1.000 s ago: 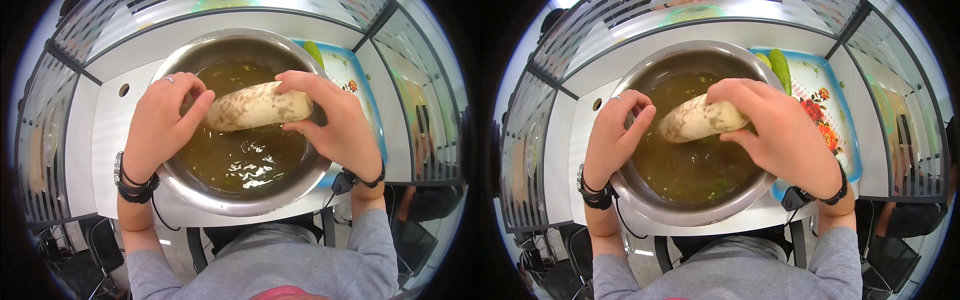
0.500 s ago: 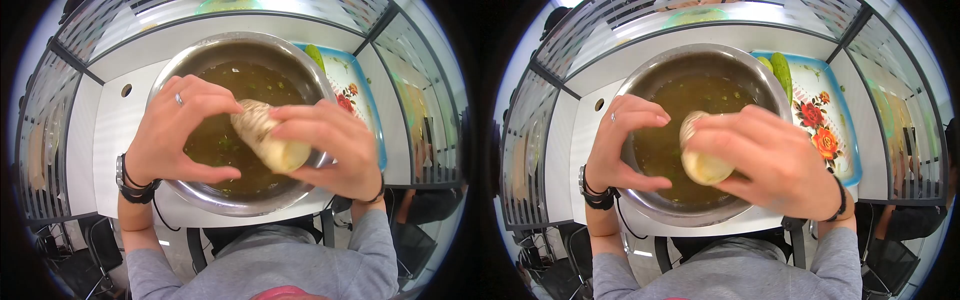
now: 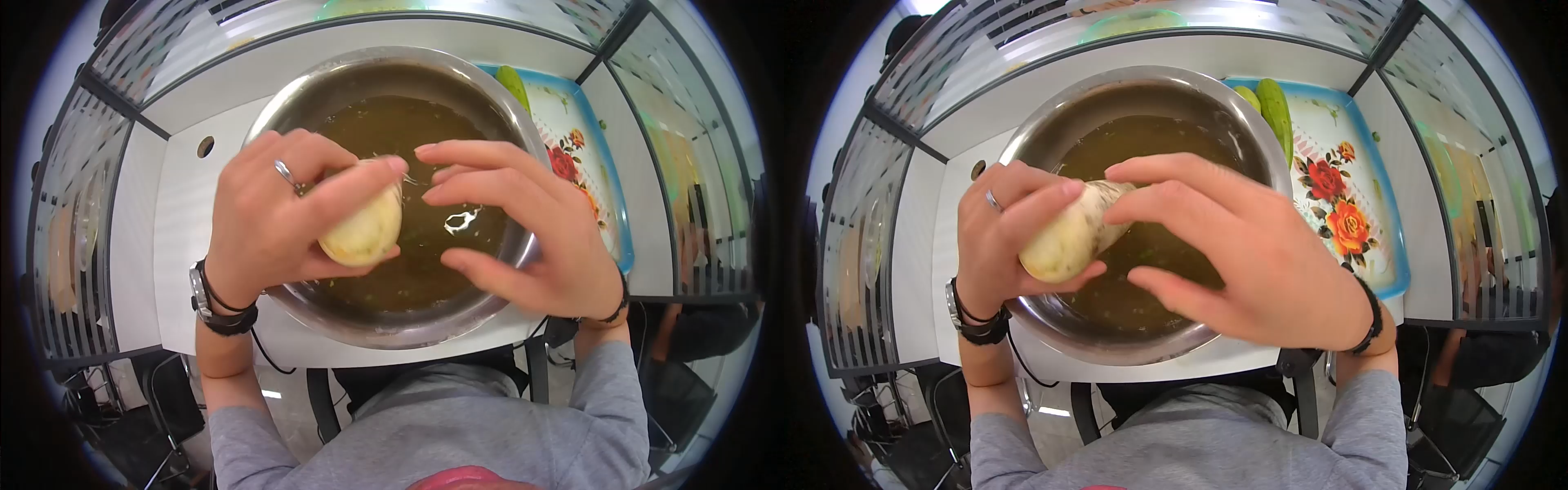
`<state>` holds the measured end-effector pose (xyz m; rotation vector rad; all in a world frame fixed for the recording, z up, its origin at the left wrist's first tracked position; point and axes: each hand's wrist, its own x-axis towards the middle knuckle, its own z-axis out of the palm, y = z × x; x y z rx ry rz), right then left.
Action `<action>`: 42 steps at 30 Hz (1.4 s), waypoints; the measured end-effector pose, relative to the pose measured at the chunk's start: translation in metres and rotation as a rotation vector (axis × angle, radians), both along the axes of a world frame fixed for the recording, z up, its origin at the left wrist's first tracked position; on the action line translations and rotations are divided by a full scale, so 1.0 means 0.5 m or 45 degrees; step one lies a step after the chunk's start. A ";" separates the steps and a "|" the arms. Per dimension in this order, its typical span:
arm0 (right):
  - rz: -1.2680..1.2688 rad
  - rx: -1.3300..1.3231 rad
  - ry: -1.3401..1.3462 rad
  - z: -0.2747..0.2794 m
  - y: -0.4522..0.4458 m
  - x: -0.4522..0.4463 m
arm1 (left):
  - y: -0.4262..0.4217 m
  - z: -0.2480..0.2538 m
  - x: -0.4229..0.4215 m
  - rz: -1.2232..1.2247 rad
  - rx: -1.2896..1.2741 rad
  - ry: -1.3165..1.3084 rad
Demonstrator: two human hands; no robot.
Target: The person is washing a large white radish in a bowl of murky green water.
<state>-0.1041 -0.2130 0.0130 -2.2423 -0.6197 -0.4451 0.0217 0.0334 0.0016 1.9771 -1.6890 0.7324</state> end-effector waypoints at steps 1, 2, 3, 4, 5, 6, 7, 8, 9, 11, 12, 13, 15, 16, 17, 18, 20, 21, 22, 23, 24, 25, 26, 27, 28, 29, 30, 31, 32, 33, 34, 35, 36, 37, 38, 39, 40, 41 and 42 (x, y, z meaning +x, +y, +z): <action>-0.006 0.003 -0.005 0.000 -0.010 0.004 | 0.000 -0.004 0.001 -0.006 0.003 -0.005; -0.029 -0.060 -0.036 0.000 -0.021 0.008 | 0.003 -0.011 0.000 0.104 -0.059 0.103; -0.052 -0.123 -0.063 -0.002 -0.027 0.011 | 0.005 -0.015 -0.002 0.214 -0.120 0.213; -0.070 -0.081 -0.051 -0.007 -0.029 0.013 | 0.001 -0.011 -0.007 0.282 -0.170 0.293; -0.074 -0.078 -0.048 -0.012 -0.030 0.017 | 0.001 -0.011 -0.007 0.278 -0.166 0.296; -0.096 -0.071 -0.070 -0.018 -0.032 0.025 | 0.003 -0.008 -0.001 0.313 -0.189 0.331; -0.121 -0.063 -0.093 -0.025 -0.033 0.032 | 0.004 -0.004 0.008 0.347 -0.210 0.364; -0.195 -0.043 -0.165 -0.039 -0.032 0.039 | 0.002 -0.013 0.022 0.281 -0.320 0.366; -0.200 -0.041 -0.162 -0.052 -0.038 0.040 | 0.002 -0.013 0.021 0.277 -0.316 0.368; -0.275 -0.098 -0.145 -0.070 -0.059 0.038 | 0.003 -0.015 0.015 0.273 -0.324 0.917; -0.245 0.021 -0.119 -0.077 -0.064 0.039 | 0.005 -0.008 0.012 0.265 -0.264 1.066; -0.244 0.008 -0.121 -0.082 -0.066 0.041 | 0.010 -0.010 0.020 0.259 -0.276 1.066; -0.294 0.290 -0.234 -0.098 -0.063 0.041 | 0.021 -0.016 0.039 0.185 -0.240 0.960; -0.267 0.368 -0.245 -0.107 -0.063 0.038 | 0.025 -0.010 0.038 0.124 -0.192 1.080; -0.262 0.358 -0.246 -0.116 -0.070 0.037 | 0.024 -0.011 0.038 0.124 -0.203 1.079; -0.179 0.421 -0.279 -0.126 -0.081 0.035 | 0.025 -0.012 0.038 0.108 -0.295 1.224; -0.071 0.520 -0.336 -0.143 -0.086 0.039 | 0.026 -0.014 0.040 0.079 -0.453 1.370; -0.072 0.518 -0.338 -0.149 -0.089 0.040 | 0.032 -0.014 0.049 0.076 -0.454 1.369; -0.033 0.571 -0.349 -0.156 -0.092 0.037 | 0.046 -0.016 0.062 0.017 -0.545 1.484; 0.009 0.624 -0.359 -0.162 -0.092 0.035 | 0.053 -0.019 0.070 -0.041 -0.639 1.598; -0.014 0.577 -0.404 -0.165 -0.091 0.036 | 0.046 -0.024 0.069 -0.050 -0.807 1.642; -0.008 0.578 -0.406 -0.166 -0.094 0.036 | 0.050 -0.026 0.076 -0.047 -0.810 1.638; -0.014 0.558 -0.404 -0.168 -0.098 0.033 | 0.059 -0.028 0.084 -0.090 -0.884 1.745; -0.018 0.538 -0.400 -0.170 -0.099 0.032 | 0.064 -0.029 0.089 -0.133 -0.960 1.853; -0.040 0.543 -0.442 -0.172 -0.096 0.035 | 0.065 -0.027 0.088 -0.186 -0.990 1.915; -0.034 0.548 -0.436 -0.175 -0.095 0.032 | 0.069 -0.029 0.089 -0.175 -0.992 1.915; -0.040 0.544 -0.426 -0.177 -0.099 0.029 | 0.071 -0.031 0.094 -0.335 -1.046 2.007; -0.048 0.538 -0.418 -0.179 -0.100 0.029 | 0.072 -0.029 0.100 -0.503 -1.094 2.093; -0.053 0.534 -0.444 -0.180 -0.097 0.032 | 0.073 -0.025 0.103 -0.513 -1.126 2.118; -0.052 0.535 -0.441 -0.180 -0.098 0.034 | 0.074 -0.026 0.107 -0.511 -1.128 2.119; -0.048 0.529 -0.444 -0.180 -0.099 0.033 | 0.077 -0.028 0.110 -0.564 -1.204 2.162; -0.043 0.523 -0.449 -0.181 -0.100 0.032 | 0.080 -0.029 0.111 -0.618 -1.280 2.199; -0.039 0.523 -0.453 -0.181 -0.101 0.033 | 0.082 -0.030 0.113 -0.625 -1.331 2.209; -0.039 0.525 -0.454 -0.183 -0.101 0.032 | 0.085 -0.032 0.116 -0.626 -1.329 2.205; -0.041 0.527 -0.453 -0.184 -0.101 0.031 | 0.086 -0.035 0.117 -0.632 -1.377 2.165; -0.042 0.528 -0.450 -0.184 -0.101 0.032 | 0.088 -0.039 0.118 -0.636 -1.427 2.127; -0.036 0.522 -0.459 -0.184 -0.102 0.032 | 0.088 -0.041 0.117 -0.633 -1.429 2.129; -0.030 0.516 -0.469 -0.184 -0.102 0.033 | 0.088 -0.042 0.115 -0.604 -1.500 2.141; -0.026 0.516 -0.473 -0.184 -0.101 0.033 | 0.086 -0.039 0.114 -0.578 -1.569 2.148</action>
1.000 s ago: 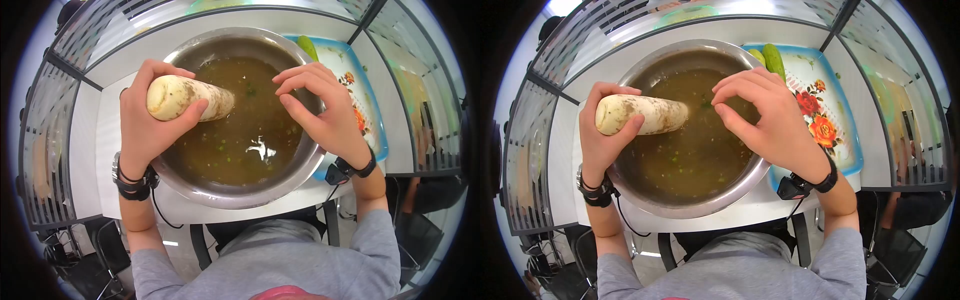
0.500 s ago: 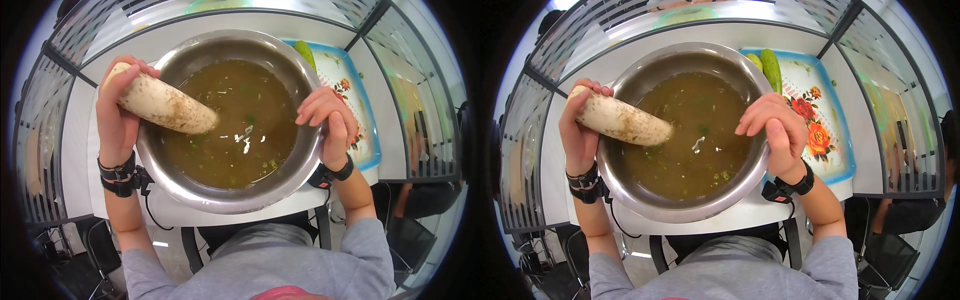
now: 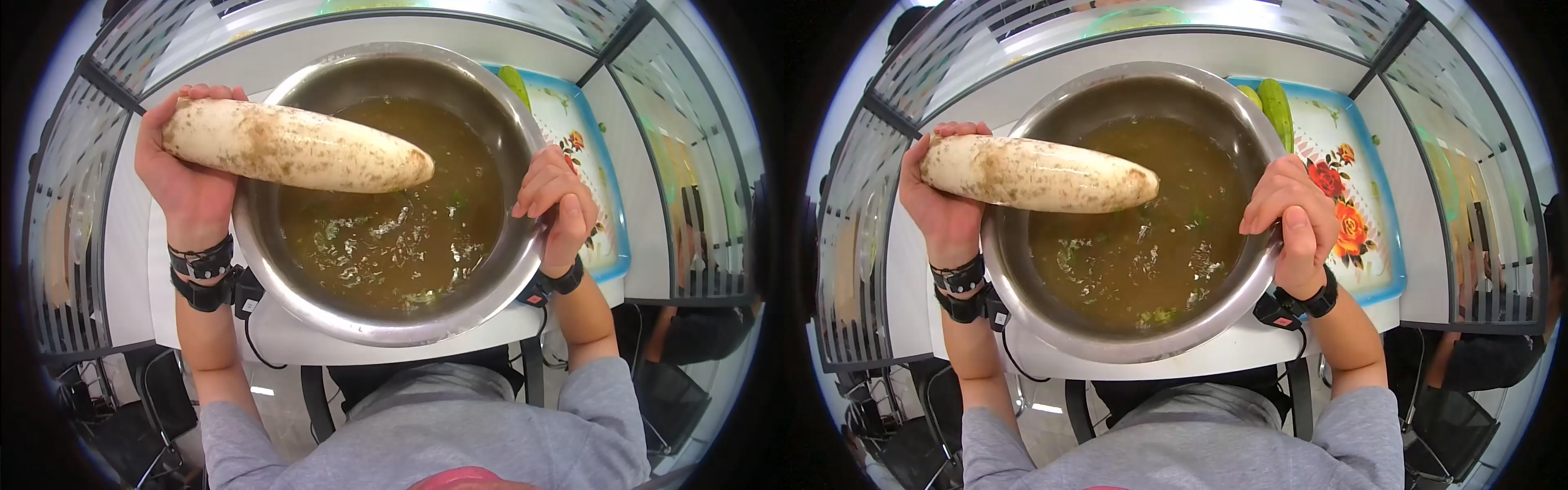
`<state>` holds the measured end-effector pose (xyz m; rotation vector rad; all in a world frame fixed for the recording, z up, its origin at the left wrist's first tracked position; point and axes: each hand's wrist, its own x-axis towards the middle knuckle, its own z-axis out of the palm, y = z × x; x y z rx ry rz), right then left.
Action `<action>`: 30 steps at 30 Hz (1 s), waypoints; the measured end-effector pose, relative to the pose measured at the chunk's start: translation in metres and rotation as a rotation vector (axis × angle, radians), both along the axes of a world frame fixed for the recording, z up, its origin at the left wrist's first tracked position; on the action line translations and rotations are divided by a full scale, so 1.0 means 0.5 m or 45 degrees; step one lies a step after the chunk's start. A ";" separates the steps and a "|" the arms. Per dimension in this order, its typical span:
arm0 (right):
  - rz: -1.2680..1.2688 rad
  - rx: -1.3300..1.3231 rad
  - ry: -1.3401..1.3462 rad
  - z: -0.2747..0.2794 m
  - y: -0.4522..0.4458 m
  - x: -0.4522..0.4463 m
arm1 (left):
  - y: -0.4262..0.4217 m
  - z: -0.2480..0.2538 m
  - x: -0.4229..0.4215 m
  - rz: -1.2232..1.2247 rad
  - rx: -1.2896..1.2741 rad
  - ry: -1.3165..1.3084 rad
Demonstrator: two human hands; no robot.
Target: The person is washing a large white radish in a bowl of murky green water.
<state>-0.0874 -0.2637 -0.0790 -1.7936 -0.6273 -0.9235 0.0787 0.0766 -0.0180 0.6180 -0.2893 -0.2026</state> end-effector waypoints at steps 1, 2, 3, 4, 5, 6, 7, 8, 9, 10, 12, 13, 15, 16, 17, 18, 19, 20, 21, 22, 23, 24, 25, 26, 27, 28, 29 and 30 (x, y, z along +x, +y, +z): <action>0.002 0.011 0.004 -0.001 0.000 -0.001 | -0.007 0.004 -0.003 0.000 -0.002 -0.007; 0.001 0.025 0.015 -0.003 0.000 -0.003 | -0.020 0.010 -0.013 0.116 0.067 0.019; -0.001 0.026 0.018 -0.003 -0.001 -0.001 | -0.027 0.012 -0.019 0.232 0.137 0.049; 0.004 0.015 0.004 -0.003 -0.001 0.001 | -0.026 0.009 -0.021 0.230 0.140 0.057; 0.010 0.006 -0.011 -0.003 -0.001 0.001 | -0.025 0.007 -0.024 0.165 0.229 -0.039; 0.008 0.005 -0.014 -0.004 -0.001 0.002 | -0.025 0.007 -0.024 0.099 0.314 -0.145; 0.009 0.001 -0.028 -0.004 -0.002 0.004 | -0.025 0.007 -0.023 0.095 0.312 -0.152; 0.009 -0.004 -0.039 -0.005 -0.002 0.003 | -0.025 0.005 -0.022 0.071 0.411 -0.226; 0.002 -0.005 -0.037 -0.005 -0.002 0.003 | -0.028 0.005 -0.025 0.047 0.508 -0.297; 0.002 0.005 -0.037 -0.005 -0.001 0.003 | -0.035 0.006 -0.031 0.069 0.547 -0.307; 0.002 0.015 -0.058 -0.008 -0.001 0.005 | -0.039 0.009 -0.038 0.061 0.658 -0.397; -0.005 0.014 -0.063 -0.007 -0.002 0.006 | -0.042 0.012 -0.040 0.055 0.770 -0.490; 0.007 -0.012 -0.033 -0.003 -0.003 0.003 | -0.051 0.016 -0.051 0.074 0.824 -0.518; -0.002 -0.001 -0.030 -0.002 0.000 0.002 | -0.053 0.019 -0.056 0.125 0.858 -0.539; -0.009 0.000 -0.026 -0.003 0.000 0.000 | -0.054 0.020 -0.061 0.177 0.891 -0.562; -0.003 -0.016 -0.025 -0.003 -0.001 0.001 | -0.057 0.019 -0.064 0.160 0.866 -0.576; 0.001 -0.031 -0.023 -0.003 -0.003 0.001 | -0.058 0.018 -0.061 0.154 0.862 -0.583; 0.007 -0.052 -0.047 -0.004 -0.005 0.003 | -0.055 0.017 -0.057 0.104 0.808 -0.550; -0.001 -0.053 -0.044 -0.004 -0.005 0.004 | -0.050 0.015 -0.051 0.055 0.753 -0.513; 0.000 -0.046 -0.047 -0.005 -0.003 0.004 | -0.041 0.013 -0.041 -0.039 0.728 -0.448; 0.003 -0.038 -0.053 -0.005 -0.002 0.003 | -0.035 0.010 -0.037 -0.042 0.726 -0.446; 0.013 -0.045 -0.059 -0.006 -0.003 0.004 | -0.032 0.009 -0.031 -0.074 0.567 -0.342; 0.007 -0.045 -0.064 -0.007 -0.005 0.004 | -0.032 0.009 -0.027 -0.107 0.412 -0.237; 0.003 -0.051 -0.062 -0.007 -0.004 0.004 | -0.030 0.010 -0.027 -0.137 0.311 -0.194; 0.002 -0.058 -0.056 -0.006 -0.004 0.003 | -0.027 0.008 -0.023 -0.139 0.309 -0.192; 0.003 -0.058 -0.054 -0.007 -0.005 0.001 | -0.021 0.005 -0.018 -0.150 0.215 -0.174; 0.005 -0.067 -0.056 -0.007 -0.005 0.001 | -0.016 0.004 -0.014 -0.160 0.121 -0.159; 0.005 -0.077 -0.063 -0.007 -0.006 0.003 | -0.012 0.003 -0.011 -0.187 0.082 -0.166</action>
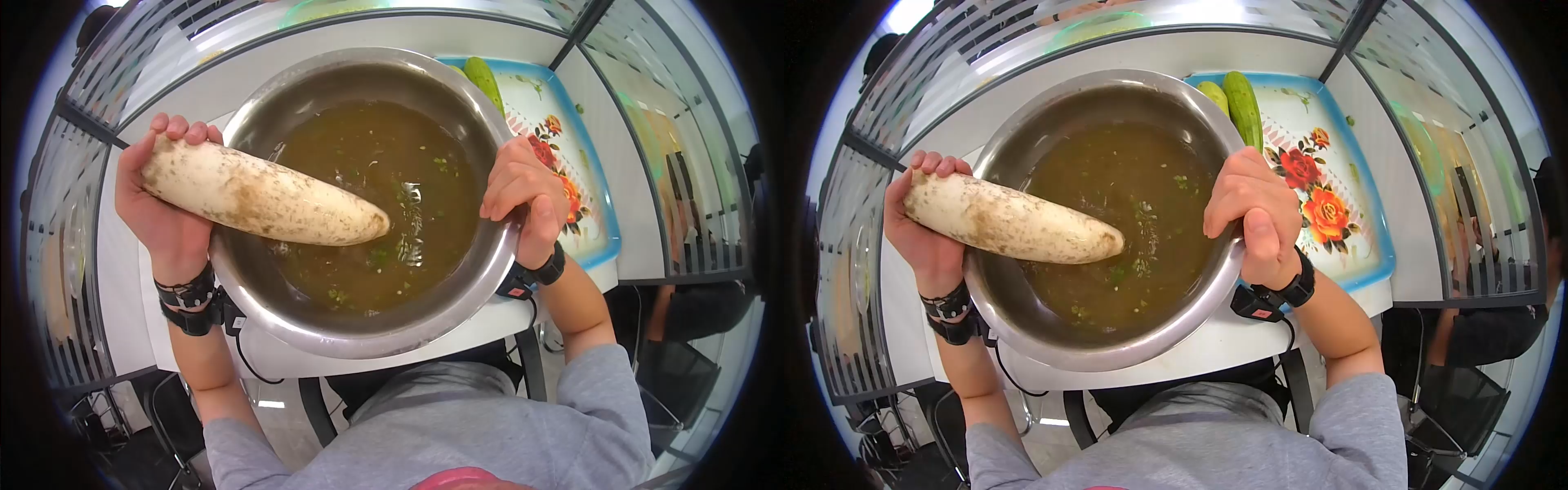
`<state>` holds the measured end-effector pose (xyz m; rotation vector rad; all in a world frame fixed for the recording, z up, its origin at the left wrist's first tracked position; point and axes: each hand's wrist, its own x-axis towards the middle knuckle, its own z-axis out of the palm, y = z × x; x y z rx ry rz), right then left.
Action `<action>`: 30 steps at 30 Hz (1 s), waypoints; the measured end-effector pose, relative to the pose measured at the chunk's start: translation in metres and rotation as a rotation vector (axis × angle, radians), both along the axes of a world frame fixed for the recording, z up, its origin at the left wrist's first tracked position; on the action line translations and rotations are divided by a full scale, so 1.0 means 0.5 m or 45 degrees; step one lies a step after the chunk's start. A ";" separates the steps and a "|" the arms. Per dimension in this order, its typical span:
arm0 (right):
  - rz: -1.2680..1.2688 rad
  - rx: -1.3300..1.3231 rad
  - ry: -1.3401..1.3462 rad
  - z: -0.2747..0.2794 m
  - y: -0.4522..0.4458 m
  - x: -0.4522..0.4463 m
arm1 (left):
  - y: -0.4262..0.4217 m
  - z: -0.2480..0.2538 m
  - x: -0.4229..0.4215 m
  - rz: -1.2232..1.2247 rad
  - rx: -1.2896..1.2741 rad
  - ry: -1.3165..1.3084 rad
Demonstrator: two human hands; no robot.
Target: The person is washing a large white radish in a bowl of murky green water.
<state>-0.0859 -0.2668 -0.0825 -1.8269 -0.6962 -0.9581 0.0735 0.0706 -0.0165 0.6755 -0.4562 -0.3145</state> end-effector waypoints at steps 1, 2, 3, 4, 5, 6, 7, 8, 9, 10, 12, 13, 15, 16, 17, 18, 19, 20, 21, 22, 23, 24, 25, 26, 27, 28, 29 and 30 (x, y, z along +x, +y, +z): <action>-0.001 0.000 -0.003 0.000 -0.001 0.001 | 0.000 0.001 0.001 -0.001 0.000 -0.003; -0.003 -0.018 0.007 0.000 -0.003 0.001 | -0.001 0.001 0.001 0.003 -0.028 0.016; -0.003 -0.037 0.020 0.000 -0.004 0.001 | -0.002 0.000 0.000 0.008 -0.057 0.038; 0.001 -0.038 0.025 0.002 -0.004 0.000 | -0.003 -0.002 -0.003 0.012 -0.059 0.043; 0.004 -0.057 0.039 0.010 -0.003 0.003 | -0.005 -0.002 -0.006 0.053 0.021 0.007; 0.006 -0.074 0.049 0.019 -0.002 0.006 | -0.008 -0.001 -0.007 0.093 0.102 -0.033; 0.006 -0.075 0.049 0.029 -0.004 0.005 | -0.011 -0.001 -0.008 0.093 0.101 -0.033; 0.002 -0.180 0.118 0.044 -0.007 0.003 | -0.013 -0.001 -0.008 0.077 0.167 -0.079; -0.001 -0.288 0.185 0.060 -0.009 0.002 | -0.016 -0.001 -0.010 0.063 0.231 -0.128; 0.041 -0.357 0.250 0.079 -0.008 0.004 | -0.021 0.002 -0.016 0.103 0.266 -0.128; -0.008 -0.446 0.338 0.109 0.015 0.000 | -0.025 0.001 -0.018 0.096 0.318 -0.195; -0.055 -0.529 0.435 0.125 0.027 -0.001 | -0.025 0.001 -0.019 0.087 0.377 -0.253; -0.050 -0.633 0.447 0.173 0.048 -0.001 | -0.033 0.005 -0.029 0.098 0.418 -0.281; -0.004 -0.691 0.388 0.194 0.065 0.004 | -0.035 0.009 -0.037 0.071 0.518 -0.376; 0.037 -0.751 0.321 0.214 0.082 0.010 | -0.039 0.012 -0.041 0.043 0.614 -0.481; 0.037 -0.755 0.320 0.234 0.101 0.015 | -0.042 0.010 -0.040 0.044 0.582 -0.535; 0.067 -0.720 0.374 0.252 0.124 0.021 | -0.043 0.014 -0.045 0.042 0.577 -0.532; 0.098 -0.685 0.426 0.260 0.148 0.029 | -0.044 0.023 -0.053 0.054 0.645 -0.564; 0.099 -0.687 0.431 0.254 0.171 0.045 | -0.046 0.026 -0.061 0.065 0.715 -0.594; 0.061 -0.606 0.237 0.242 0.194 0.067 | -0.048 0.026 -0.069 0.065 0.715 -0.592; 0.021 -0.524 0.038 0.234 0.215 0.088 | -0.052 0.027 -0.074 0.118 0.821 -0.675; 0.019 -0.521 0.036 0.230 0.234 0.104 | -0.052 0.027 -0.078 0.168 0.929 -0.756; 0.007 -0.489 0.023 0.226 0.253 0.117 | -0.049 0.023 -0.082 0.162 0.933 -0.758; -0.005 -0.457 0.012 0.224 0.263 0.123 | -0.044 0.014 -0.088 0.193 0.933 -0.788; -0.007 -0.453 0.018 0.225 0.268 0.120 | -0.041 0.010 -0.097 0.226 0.931 -0.815; 0.122 -0.506 0.264 0.230 0.274 0.114 | -0.036 0.010 -0.110 0.223 0.931 -0.815; 0.248 -0.555 0.507 0.237 0.276 0.110 | -0.034 0.015 -0.127 0.238 1.036 -0.780; 0.437 -0.422 0.712 0.243 0.275 0.105 | -0.032 0.016 -0.140 0.249 1.140 -0.745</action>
